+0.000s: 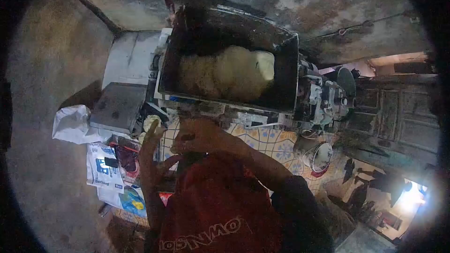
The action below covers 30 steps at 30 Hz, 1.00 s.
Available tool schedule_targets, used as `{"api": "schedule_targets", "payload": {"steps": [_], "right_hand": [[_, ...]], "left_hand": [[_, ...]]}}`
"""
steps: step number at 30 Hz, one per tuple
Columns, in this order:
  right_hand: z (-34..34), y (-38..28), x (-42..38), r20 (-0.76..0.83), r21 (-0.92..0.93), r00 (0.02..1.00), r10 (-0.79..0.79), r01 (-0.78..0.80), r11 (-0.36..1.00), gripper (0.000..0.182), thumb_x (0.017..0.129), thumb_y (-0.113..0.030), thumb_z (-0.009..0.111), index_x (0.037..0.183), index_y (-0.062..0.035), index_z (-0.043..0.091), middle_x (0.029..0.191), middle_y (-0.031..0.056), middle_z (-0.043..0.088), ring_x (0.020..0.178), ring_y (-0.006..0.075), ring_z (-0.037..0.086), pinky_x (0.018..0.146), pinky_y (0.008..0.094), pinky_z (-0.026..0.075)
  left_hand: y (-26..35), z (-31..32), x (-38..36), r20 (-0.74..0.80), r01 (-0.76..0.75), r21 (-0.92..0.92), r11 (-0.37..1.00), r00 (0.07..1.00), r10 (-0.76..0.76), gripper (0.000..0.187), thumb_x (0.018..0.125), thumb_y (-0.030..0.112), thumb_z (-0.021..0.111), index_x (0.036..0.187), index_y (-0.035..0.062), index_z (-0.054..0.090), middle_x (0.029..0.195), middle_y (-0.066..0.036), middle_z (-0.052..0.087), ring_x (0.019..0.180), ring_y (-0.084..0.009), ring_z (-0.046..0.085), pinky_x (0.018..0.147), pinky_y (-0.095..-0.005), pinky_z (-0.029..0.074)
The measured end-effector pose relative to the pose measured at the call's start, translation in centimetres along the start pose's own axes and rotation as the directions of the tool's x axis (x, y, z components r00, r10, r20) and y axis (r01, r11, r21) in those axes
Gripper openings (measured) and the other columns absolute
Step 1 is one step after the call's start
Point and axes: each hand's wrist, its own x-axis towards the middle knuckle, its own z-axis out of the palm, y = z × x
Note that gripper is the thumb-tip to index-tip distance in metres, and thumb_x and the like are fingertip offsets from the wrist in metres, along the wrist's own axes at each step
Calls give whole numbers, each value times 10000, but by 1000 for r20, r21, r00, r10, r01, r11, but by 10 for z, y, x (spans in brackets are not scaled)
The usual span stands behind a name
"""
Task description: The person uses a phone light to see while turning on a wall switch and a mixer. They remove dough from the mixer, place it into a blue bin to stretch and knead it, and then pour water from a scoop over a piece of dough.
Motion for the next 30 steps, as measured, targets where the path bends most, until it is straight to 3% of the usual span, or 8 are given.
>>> {"api": "schedule_targets", "payload": {"steps": [4,10,14,19,20,25,28,30], "right_hand": [[-7,-13,-4,216,56,939,268,-286,957,430,786,-422,693,885,-4,673,781,103,647,729,190,616,681,340,488],[-15,25,-10,230,423,954,194,-278,862,619,815,-456,681,1221,-15,529,1048,139,583,944,217,570,794,331,475],[-17,29,-5,108,290,977,182,-206,934,742,804,-372,724,1378,-85,353,1164,156,537,1015,257,560,840,355,482],[-29,29,-13,204,597,976,83,-191,779,768,788,-244,749,1407,-111,314,1192,162,535,1013,266,583,821,353,497],[-32,31,-16,223,641,973,53,-187,744,776,787,-226,750,1412,-113,305,1199,158,535,1010,261,589,814,356,500],[-49,15,-39,-157,39,983,-90,97,995,572,799,-248,732,1315,-209,488,1211,82,562,990,226,616,814,382,522],[-41,8,-32,-194,-484,896,-399,266,834,404,789,-270,721,1179,-263,616,1116,76,607,967,268,626,810,384,534],[-39,17,-38,-192,-526,879,-437,284,802,362,785,-259,721,1137,-255,638,1078,62,620,964,257,625,804,367,535]], "left_hand": [[-3,18,7,27,-171,-34,985,985,172,340,743,310,755,985,77,706,1248,-175,578,1153,-341,564,938,-419,462],[3,25,11,101,-38,-185,982,993,57,368,642,144,816,991,83,716,1208,-128,602,1103,-293,595,904,-377,487],[7,31,19,109,29,-202,979,994,-7,310,660,98,784,957,61,703,1122,-133,641,1050,-278,619,878,-367,492],[-4,40,14,39,75,-331,941,997,-66,181,692,57,740,867,25,705,1022,-129,668,969,-236,634,826,-341,497],[0,42,8,-25,260,-542,799,945,-325,136,732,73,692,841,-8,704,1019,-155,666,962,-229,631,796,-341,506],[11,36,17,58,358,-654,666,902,-428,244,807,170,670,950,-26,700,1078,-188,643,968,-238,622,833,-352,490],[13,49,22,259,430,-636,641,901,-348,347,817,251,713,1033,-20,686,1123,-189,633,1021,-237,603,873,-347,476],[15,62,22,342,490,-714,500,867,-362,430,801,334,722,1036,-24,684,1123,-186,633,1027,-238,599,877,-336,470]]}}
